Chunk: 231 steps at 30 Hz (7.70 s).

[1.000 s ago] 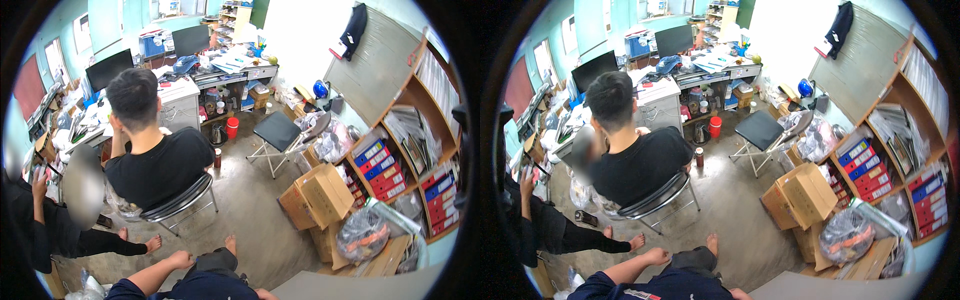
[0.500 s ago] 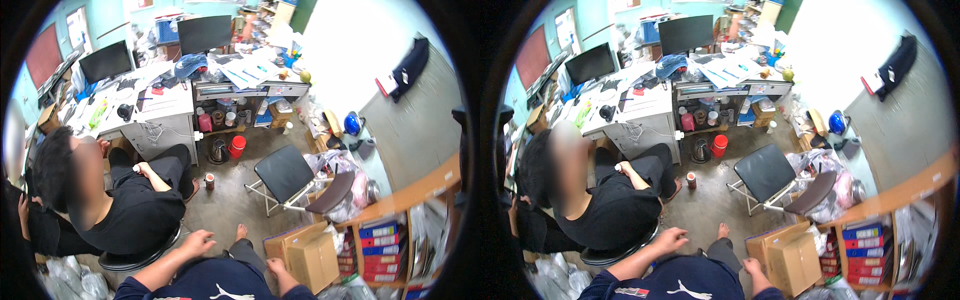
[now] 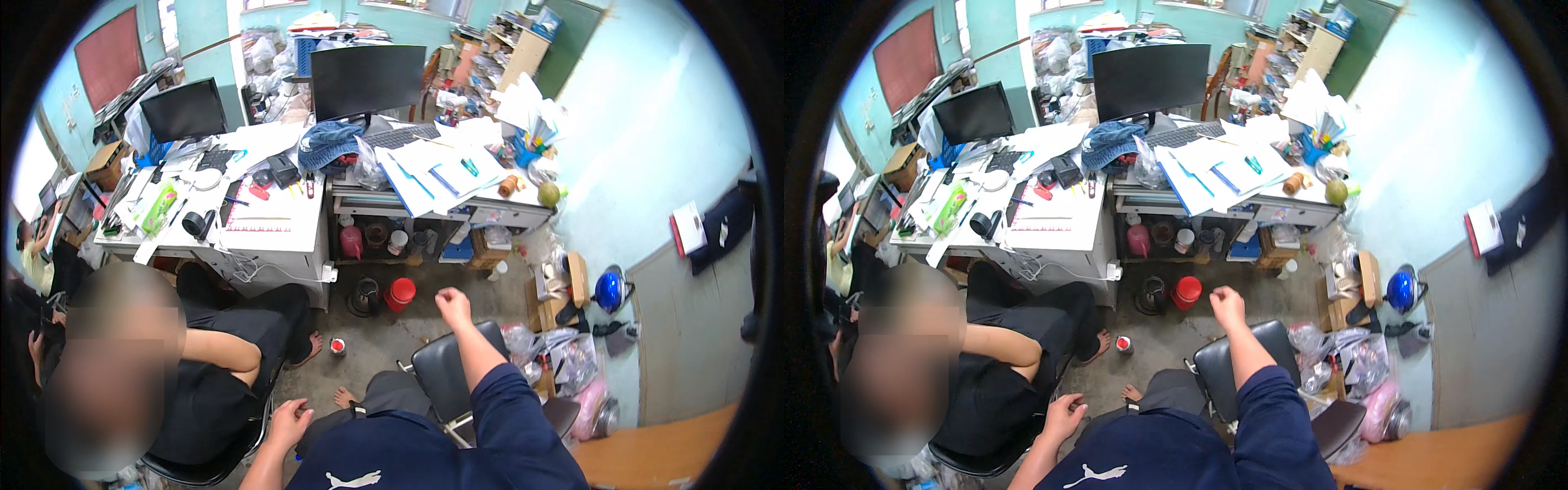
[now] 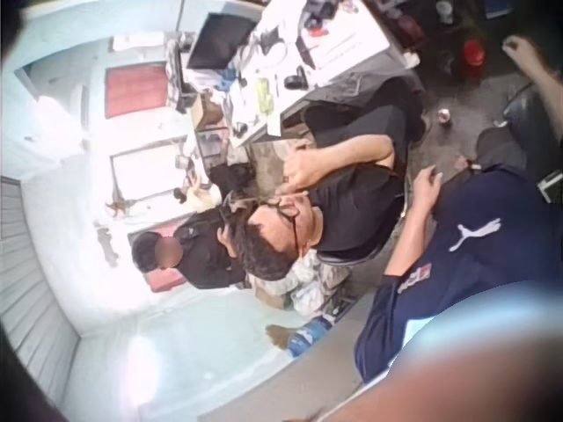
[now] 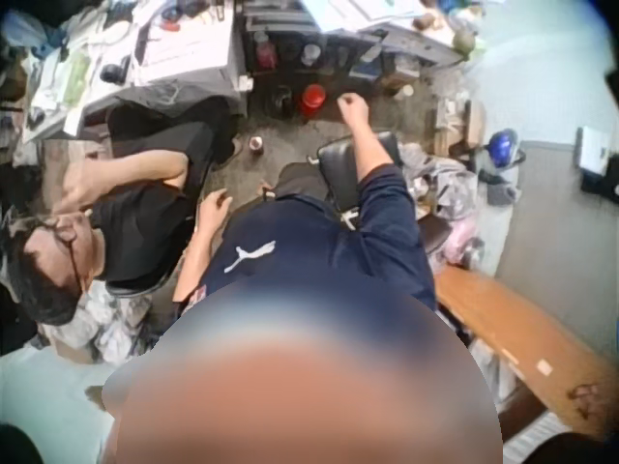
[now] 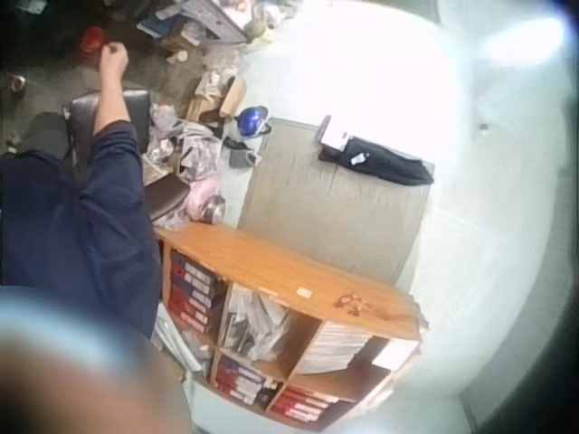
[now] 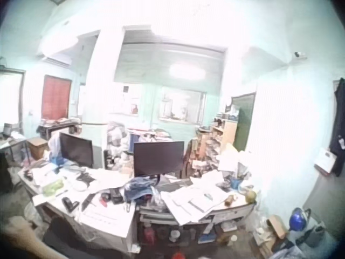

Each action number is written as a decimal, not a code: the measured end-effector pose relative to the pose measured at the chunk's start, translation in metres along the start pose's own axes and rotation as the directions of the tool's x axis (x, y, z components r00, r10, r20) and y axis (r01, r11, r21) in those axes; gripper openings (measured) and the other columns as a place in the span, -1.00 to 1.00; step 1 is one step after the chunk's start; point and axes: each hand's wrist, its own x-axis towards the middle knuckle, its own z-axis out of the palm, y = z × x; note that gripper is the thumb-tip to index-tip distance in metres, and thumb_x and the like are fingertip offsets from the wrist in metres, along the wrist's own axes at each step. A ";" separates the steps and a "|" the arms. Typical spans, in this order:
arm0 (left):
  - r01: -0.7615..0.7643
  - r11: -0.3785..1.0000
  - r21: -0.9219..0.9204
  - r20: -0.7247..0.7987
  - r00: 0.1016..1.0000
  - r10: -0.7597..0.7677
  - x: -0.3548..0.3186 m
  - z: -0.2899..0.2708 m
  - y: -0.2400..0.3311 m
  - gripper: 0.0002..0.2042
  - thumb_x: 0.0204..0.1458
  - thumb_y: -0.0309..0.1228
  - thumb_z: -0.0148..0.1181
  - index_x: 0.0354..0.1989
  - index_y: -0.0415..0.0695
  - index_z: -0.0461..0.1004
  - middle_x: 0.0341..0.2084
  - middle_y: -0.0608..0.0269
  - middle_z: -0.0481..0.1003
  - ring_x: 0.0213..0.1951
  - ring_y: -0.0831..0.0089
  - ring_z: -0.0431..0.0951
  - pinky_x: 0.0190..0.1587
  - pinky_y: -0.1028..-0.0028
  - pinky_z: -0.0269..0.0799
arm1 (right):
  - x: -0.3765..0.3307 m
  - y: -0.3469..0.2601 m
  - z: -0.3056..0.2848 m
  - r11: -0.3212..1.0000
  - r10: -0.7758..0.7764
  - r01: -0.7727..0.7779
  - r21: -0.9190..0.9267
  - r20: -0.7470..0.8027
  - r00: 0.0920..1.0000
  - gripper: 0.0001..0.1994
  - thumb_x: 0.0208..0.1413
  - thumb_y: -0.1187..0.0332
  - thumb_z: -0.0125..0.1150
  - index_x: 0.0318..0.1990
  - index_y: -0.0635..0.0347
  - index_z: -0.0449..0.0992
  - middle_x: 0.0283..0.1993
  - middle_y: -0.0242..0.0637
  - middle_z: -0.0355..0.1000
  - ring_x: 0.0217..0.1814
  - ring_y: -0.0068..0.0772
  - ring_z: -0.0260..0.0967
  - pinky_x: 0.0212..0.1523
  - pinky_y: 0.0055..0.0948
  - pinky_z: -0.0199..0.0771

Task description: The person packs plastic-wrapped items into a large cardboard box in a warehouse, then walks to an office area, picks up a document, and hands it to a woman at the doorway.

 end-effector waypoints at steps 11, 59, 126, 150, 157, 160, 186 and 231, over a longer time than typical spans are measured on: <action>0.662 0.746 0.068 -0.445 0.690 -0.571 -0.059 0.046 0.000 -0.70 0.10 -0.32 0.03 -0.10 -0.24 0.51 -0.43 0.00 0.55 -0.44 0.28 0.51 -0.31 0.35 0.44 | 0.394 -0.122 0.069 0.928 -0.261 0.215 -0.305 -0.120 0.958 -0.76 -0.01 0.32 0.08 -0.27 0.22 0.60 -0.21 -0.02 0.48 -0.13 0.01 0.42 -0.10 -0.15 0.42; -0.742 0.447 -0.500 -0.229 -0.384 -0.895 -0.423 0.043 -0.055 -0.78 0.10 -0.49 0.06 -0.13 -0.36 0.46 -0.23 0.13 0.54 -0.20 0.42 0.52 -0.09 0.41 0.41 | -0.607 -0.372 0.192 0.247 -0.643 0.268 0.931 0.365 -0.674 -0.69 -0.22 0.50 0.35 -0.23 0.15 0.48 -0.04 -0.15 0.41 -0.32 -0.26 0.46 -0.37 -0.44 0.46; -0.130 0.229 -0.965 -0.205 0.916 -0.346 -0.020 -1.472 -0.950 -0.79 0.08 -0.51 0.07 -0.17 -0.40 0.46 -0.30 0.09 0.55 -0.30 0.44 0.57 -0.19 0.47 0.48 | -0.549 -1.411 1.281 0.654 -0.451 -0.175 0.736 0.565 0.691 -0.83 0.13 0.43 0.13 -0.25 0.42 0.49 -0.30 -0.33 0.49 -0.34 -0.65 0.35 -0.24 -0.63 0.34; -0.077 0.625 -0.777 -0.216 0.965 -0.149 0.767 -1.537 -0.838 -0.81 0.00 -0.51 0.07 -0.29 -0.38 0.52 -0.41 0.16 0.56 -0.43 0.49 0.52 -0.35 0.49 0.43 | 0.113 -1.370 1.364 0.682 -0.054 -0.219 0.698 0.347 0.936 -0.84 0.16 0.36 0.10 -0.26 0.30 0.47 -0.48 -0.25 0.51 -0.65 -0.63 0.32 -0.67 -0.63 0.27; 0.079 0.935 -0.347 -0.256 0.951 -0.175 1.057 -1.603 -0.765 -0.78 -0.05 -0.41 0.07 -0.42 -0.38 0.49 -0.66 0.12 0.49 -0.58 0.44 0.46 -0.51 0.41 0.34 | 0.274 -1.216 1.405 0.867 0.453 -0.490 0.094 0.264 0.852 -0.79 0.07 0.33 0.13 -0.47 0.30 0.48 -0.63 -0.26 0.45 -0.72 -0.51 0.32 -0.70 -0.49 0.29; -0.097 0.947 -0.305 -0.209 0.977 0.033 1.185 -1.619 -0.712 -0.75 -0.03 -0.38 0.07 -0.37 -0.38 0.50 -0.59 0.05 0.53 -0.54 0.41 0.49 -0.42 0.38 0.38 | 0.295 -1.191 1.392 0.689 0.721 -0.705 -0.168 0.259 0.643 -0.81 0.02 0.36 0.11 -0.51 0.31 0.44 -0.64 -0.18 0.46 -0.78 -0.39 0.33 -0.80 -0.42 0.26; 0.025 0.825 -0.565 -0.183 0.971 -0.155 2.165 -1.682 -0.478 -0.76 0.06 -0.37 0.05 -0.27 -0.30 0.51 -0.63 0.12 0.50 -0.71 0.43 0.46 -0.69 0.46 0.36 | 1.454 -1.314 1.522 0.930 0.365 -0.368 -0.016 0.173 0.915 -0.65 0.13 0.12 0.04 -0.42 0.28 0.51 -0.68 -0.14 0.41 -0.47 -0.23 0.50 -0.45 -0.26 0.45; 0.107 0.800 -0.590 -0.767 0.235 -0.597 3.353 -2.165 -0.439 -0.72 -0.05 -0.36 0.03 -0.25 -0.28 0.54 -0.55 0.14 0.51 -0.55 0.39 0.49 -0.45 0.35 0.41 | 3.002 -1.818 2.200 0.913 -0.051 0.365 -0.184 0.836 0.547 -0.51 0.19 -0.07 -0.06 -0.04 0.21 0.41 -0.33 -0.21 0.49 -0.51 -0.41 0.43 -0.51 -0.37 0.44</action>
